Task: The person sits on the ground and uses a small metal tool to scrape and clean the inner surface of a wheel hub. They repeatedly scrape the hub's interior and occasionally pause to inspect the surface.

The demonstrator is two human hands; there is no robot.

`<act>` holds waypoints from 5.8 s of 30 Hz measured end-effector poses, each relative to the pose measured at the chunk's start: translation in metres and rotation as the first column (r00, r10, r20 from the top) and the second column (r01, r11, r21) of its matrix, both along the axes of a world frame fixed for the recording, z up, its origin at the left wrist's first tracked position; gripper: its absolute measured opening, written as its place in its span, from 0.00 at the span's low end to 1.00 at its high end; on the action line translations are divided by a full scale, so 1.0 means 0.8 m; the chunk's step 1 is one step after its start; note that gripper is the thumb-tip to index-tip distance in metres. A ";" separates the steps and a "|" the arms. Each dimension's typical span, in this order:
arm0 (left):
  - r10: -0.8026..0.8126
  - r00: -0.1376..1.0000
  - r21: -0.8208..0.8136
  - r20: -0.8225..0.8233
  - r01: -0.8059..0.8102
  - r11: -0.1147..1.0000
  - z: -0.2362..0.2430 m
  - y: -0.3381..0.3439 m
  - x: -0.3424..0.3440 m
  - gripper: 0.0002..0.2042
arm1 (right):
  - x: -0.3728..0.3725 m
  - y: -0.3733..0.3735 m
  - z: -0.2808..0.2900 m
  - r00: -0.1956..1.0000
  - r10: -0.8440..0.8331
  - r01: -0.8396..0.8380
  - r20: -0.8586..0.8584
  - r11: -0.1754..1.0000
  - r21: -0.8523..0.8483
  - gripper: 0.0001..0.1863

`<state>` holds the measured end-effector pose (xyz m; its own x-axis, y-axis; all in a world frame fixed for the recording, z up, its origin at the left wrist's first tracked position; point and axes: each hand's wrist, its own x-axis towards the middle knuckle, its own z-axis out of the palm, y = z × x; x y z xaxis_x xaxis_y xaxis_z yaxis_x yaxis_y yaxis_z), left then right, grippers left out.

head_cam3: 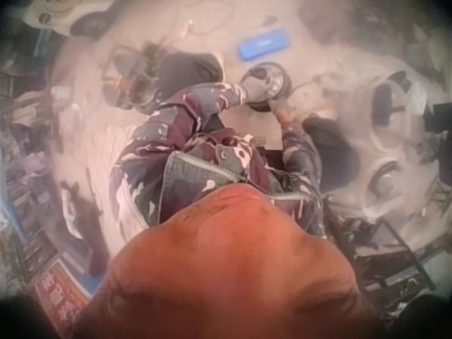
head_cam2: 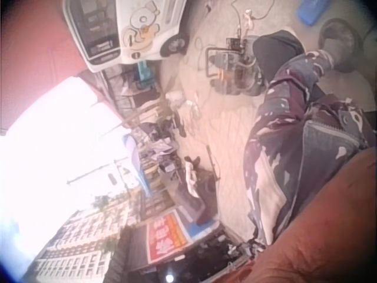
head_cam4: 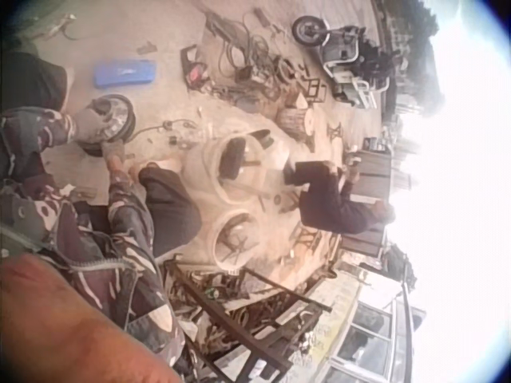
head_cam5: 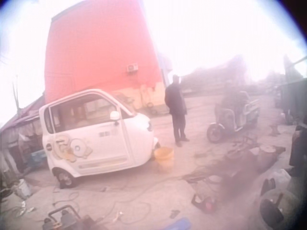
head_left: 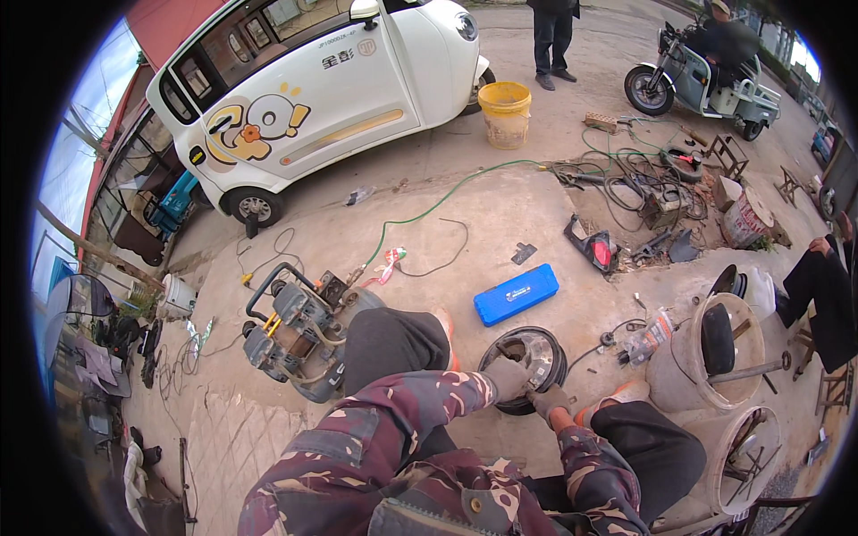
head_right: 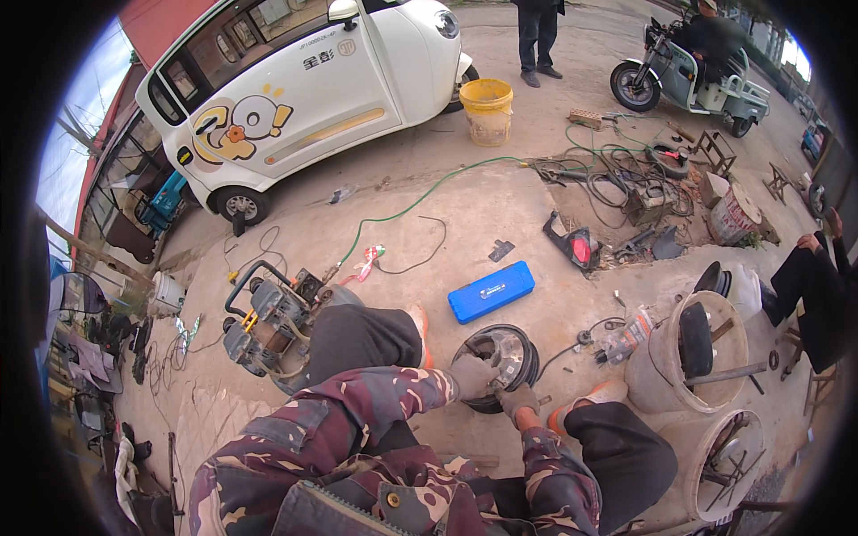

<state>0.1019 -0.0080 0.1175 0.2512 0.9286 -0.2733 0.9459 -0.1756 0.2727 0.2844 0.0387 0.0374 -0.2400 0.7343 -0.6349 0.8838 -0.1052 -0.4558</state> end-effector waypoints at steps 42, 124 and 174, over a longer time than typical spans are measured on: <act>-0.075 0.997 0.080 -0.008 0.075 0.994 -0.024 0.003 -0.012 0.15 | -0.004 -0.008 0.027 0.999 -0.043 0.043 -0.003 0.996 -0.082 0.38; 0.502 0.830 -0.419 0.243 -0.377 0.826 -0.051 0.019 -0.018 0.19 | -0.006 -0.003 0.033 0.998 -0.055 0.056 0.011 0.996 -0.075 0.40; 0.012 0.997 0.066 0.075 -0.017 0.998 -0.022 0.012 -0.020 0.12 | -0.007 0.001 0.026 0.999 -0.017 0.019 0.030 0.998 -0.066 0.42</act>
<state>0.0857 0.0013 0.1002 0.2552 0.9476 -0.1920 0.9259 -0.1823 0.3308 0.2784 0.0399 0.0585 -0.2074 0.6947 -0.6888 0.8944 -0.1506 -0.4212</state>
